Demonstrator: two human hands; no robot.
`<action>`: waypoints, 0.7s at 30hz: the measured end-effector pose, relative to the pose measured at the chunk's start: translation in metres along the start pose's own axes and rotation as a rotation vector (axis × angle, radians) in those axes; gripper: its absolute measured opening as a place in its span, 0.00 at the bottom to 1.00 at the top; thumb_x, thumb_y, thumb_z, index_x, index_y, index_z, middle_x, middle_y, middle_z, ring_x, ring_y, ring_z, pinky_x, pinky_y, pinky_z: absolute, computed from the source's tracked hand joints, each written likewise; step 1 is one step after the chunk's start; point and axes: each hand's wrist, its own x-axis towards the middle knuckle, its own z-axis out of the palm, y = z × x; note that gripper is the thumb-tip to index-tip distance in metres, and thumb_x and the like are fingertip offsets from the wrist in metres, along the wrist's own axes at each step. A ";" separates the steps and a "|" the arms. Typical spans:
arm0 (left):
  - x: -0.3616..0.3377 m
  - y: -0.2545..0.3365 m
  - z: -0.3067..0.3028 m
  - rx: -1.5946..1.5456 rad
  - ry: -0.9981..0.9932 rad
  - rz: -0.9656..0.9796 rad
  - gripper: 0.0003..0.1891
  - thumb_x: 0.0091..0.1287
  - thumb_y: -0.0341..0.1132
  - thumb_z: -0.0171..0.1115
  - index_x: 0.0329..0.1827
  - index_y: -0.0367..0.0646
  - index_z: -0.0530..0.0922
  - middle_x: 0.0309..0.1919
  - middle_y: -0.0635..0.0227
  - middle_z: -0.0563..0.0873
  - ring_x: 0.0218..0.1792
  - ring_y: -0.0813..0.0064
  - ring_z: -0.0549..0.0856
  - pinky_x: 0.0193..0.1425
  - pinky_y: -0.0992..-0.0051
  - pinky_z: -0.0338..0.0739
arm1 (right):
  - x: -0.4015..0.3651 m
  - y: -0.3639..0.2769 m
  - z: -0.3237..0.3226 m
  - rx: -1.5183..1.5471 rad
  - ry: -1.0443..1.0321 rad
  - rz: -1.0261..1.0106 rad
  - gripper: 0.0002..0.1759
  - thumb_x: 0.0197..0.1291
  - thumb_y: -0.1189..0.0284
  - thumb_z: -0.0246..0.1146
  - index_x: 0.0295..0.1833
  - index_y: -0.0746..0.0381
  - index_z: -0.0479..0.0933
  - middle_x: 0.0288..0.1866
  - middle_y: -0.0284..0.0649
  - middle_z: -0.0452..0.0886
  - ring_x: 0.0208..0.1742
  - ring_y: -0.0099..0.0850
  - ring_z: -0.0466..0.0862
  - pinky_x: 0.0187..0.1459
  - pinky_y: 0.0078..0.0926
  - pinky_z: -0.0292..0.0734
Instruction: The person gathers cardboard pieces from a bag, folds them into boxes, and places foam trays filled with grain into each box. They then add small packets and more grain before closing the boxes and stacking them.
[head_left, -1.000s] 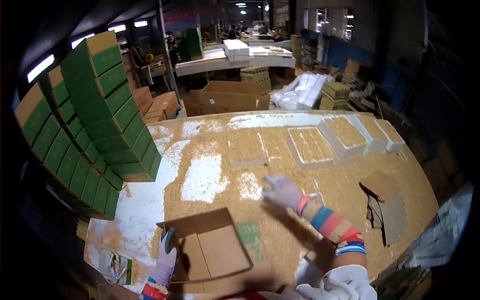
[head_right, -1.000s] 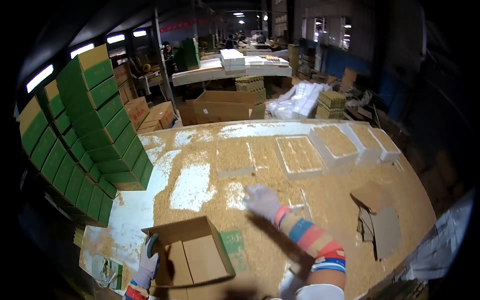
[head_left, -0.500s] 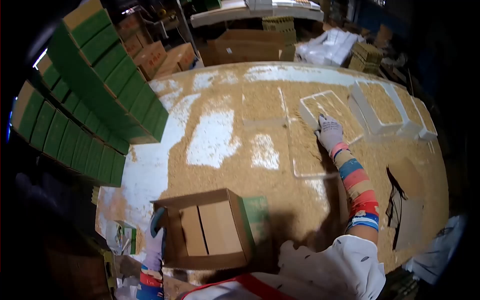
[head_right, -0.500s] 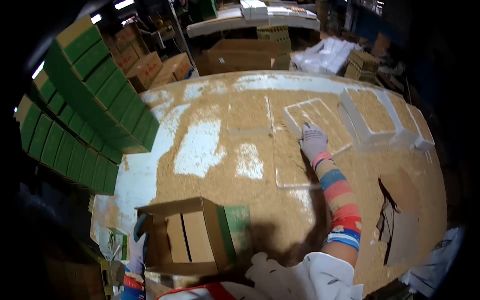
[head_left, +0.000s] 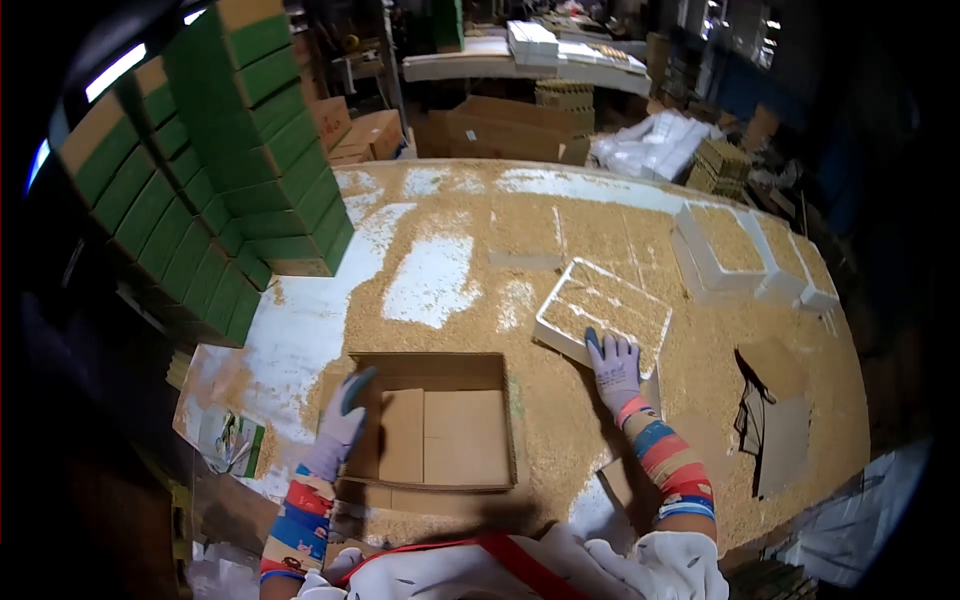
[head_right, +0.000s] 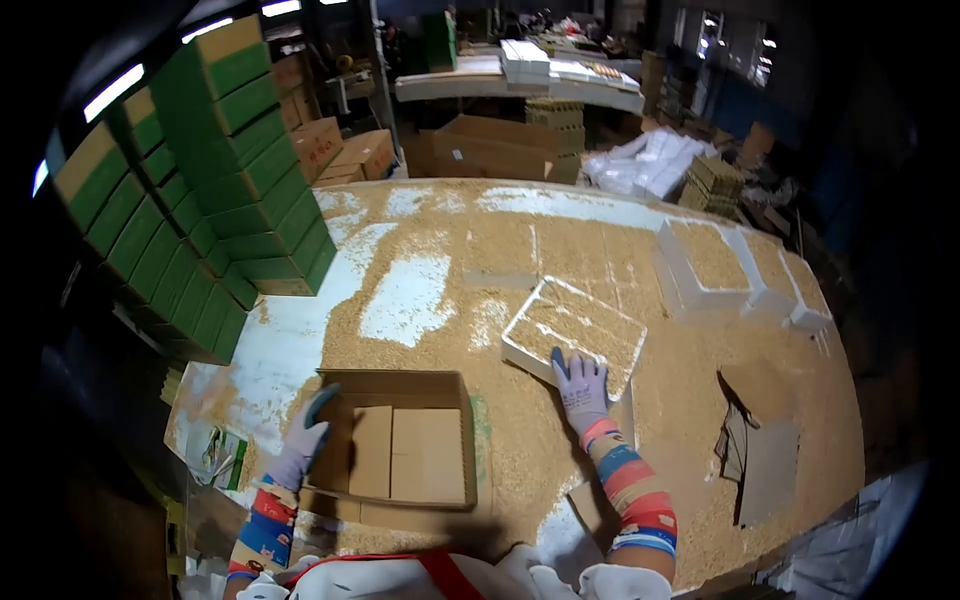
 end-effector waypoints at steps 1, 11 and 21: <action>0.000 -0.002 0.005 0.073 0.002 0.076 0.34 0.55 0.27 0.51 0.71 0.37 0.65 0.69 0.58 0.70 0.70 0.66 0.67 0.75 0.71 0.56 | 0.008 0.007 -0.018 0.083 -0.059 0.023 0.39 0.53 0.68 0.62 0.72 0.55 0.61 0.53 0.44 0.70 0.54 0.41 0.70 0.55 0.45 0.63; 0.003 -0.033 0.018 0.098 0.222 0.064 0.34 0.57 0.33 0.59 0.70 0.40 0.65 0.62 0.49 0.76 0.63 0.54 0.75 0.68 0.67 0.68 | -0.005 -0.058 -0.277 0.308 0.253 -0.053 0.48 0.33 0.65 0.76 0.66 0.58 0.67 0.49 0.45 0.71 0.52 0.44 0.71 0.53 0.43 0.65; 0.010 -0.066 -0.007 -0.528 0.099 0.005 0.18 0.67 0.37 0.61 0.56 0.36 0.78 0.46 0.65 0.87 0.44 0.75 0.84 0.49 0.74 0.77 | -0.032 -0.164 -0.343 0.729 0.182 -0.304 0.46 0.35 0.60 0.76 0.65 0.59 0.70 0.48 0.48 0.71 0.49 0.46 0.73 0.51 0.43 0.69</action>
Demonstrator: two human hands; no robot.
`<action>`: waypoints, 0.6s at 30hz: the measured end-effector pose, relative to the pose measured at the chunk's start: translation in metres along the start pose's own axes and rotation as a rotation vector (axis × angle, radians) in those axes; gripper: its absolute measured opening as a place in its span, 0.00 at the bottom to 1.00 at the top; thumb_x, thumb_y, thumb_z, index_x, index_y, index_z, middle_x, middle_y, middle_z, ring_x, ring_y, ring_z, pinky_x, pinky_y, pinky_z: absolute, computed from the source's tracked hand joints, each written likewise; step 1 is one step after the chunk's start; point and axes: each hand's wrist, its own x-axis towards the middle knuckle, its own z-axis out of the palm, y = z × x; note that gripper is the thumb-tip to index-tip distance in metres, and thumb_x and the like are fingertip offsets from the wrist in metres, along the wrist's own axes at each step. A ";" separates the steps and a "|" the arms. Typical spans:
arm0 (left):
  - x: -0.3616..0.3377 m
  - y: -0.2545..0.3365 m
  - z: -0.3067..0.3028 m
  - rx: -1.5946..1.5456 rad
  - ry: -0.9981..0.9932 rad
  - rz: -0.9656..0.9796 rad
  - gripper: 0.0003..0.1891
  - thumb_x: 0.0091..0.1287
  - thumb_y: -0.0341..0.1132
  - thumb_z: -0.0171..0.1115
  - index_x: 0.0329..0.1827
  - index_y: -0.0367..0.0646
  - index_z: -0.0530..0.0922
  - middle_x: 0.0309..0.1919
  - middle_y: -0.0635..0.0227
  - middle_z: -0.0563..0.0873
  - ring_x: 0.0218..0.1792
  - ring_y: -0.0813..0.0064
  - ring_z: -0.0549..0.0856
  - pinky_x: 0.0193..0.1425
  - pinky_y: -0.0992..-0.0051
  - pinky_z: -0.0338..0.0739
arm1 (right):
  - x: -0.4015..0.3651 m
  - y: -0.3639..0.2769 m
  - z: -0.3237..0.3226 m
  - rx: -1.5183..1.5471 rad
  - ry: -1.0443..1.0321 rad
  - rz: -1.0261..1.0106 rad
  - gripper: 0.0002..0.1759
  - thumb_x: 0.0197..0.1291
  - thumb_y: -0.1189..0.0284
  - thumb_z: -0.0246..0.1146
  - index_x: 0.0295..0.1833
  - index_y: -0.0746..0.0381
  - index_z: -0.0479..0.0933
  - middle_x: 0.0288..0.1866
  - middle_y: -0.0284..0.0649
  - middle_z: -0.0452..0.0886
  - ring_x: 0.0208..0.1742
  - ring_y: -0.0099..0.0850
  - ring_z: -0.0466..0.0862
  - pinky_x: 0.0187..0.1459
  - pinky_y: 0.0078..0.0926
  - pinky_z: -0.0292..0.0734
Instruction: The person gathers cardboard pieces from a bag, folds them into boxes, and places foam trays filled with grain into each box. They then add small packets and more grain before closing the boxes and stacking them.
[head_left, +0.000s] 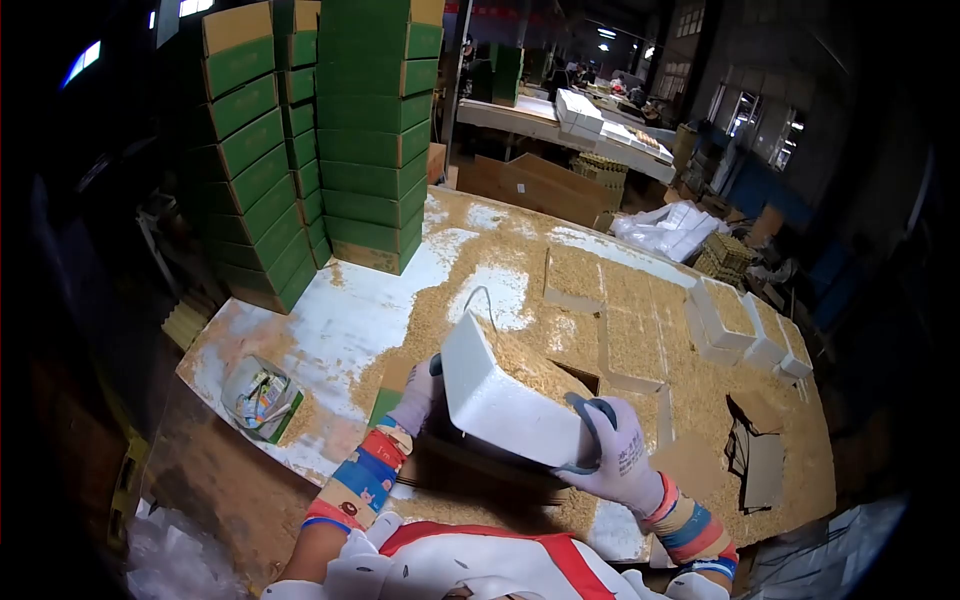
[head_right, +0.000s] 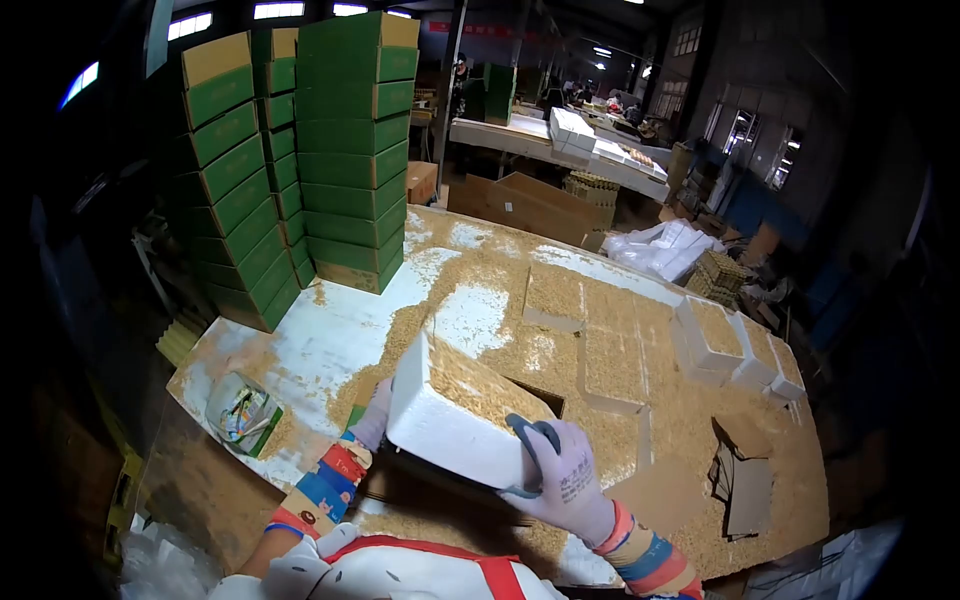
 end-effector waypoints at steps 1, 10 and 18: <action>0.005 0.002 -0.001 0.149 0.089 -0.011 0.19 0.65 0.37 0.63 0.55 0.35 0.79 0.46 0.64 0.87 0.44 0.77 0.84 0.49 0.76 0.77 | -0.003 0.002 0.002 -0.011 -0.052 0.009 0.46 0.35 0.60 0.76 0.65 0.58 0.70 0.48 0.48 0.71 0.49 0.46 0.73 0.51 0.43 0.69; -0.010 0.024 0.024 0.441 0.016 0.049 0.18 0.67 0.47 0.57 0.51 0.46 0.83 0.33 0.55 0.87 0.37 0.55 0.86 0.42 0.60 0.77 | 0.016 0.074 0.068 -0.083 -0.497 -0.055 0.31 0.43 0.64 0.73 0.56 0.55 0.74 0.46 0.45 0.76 0.46 0.46 0.79 0.48 0.40 0.75; -0.046 0.022 -0.041 0.315 0.108 0.187 0.21 0.66 0.45 0.63 0.57 0.41 0.79 0.50 0.55 0.85 0.47 0.66 0.84 0.53 0.73 0.76 | 0.030 0.069 0.131 0.232 -1.109 0.042 0.24 0.51 0.69 0.66 0.56 0.57 0.76 0.53 0.45 0.81 0.57 0.40 0.80 0.59 0.33 0.73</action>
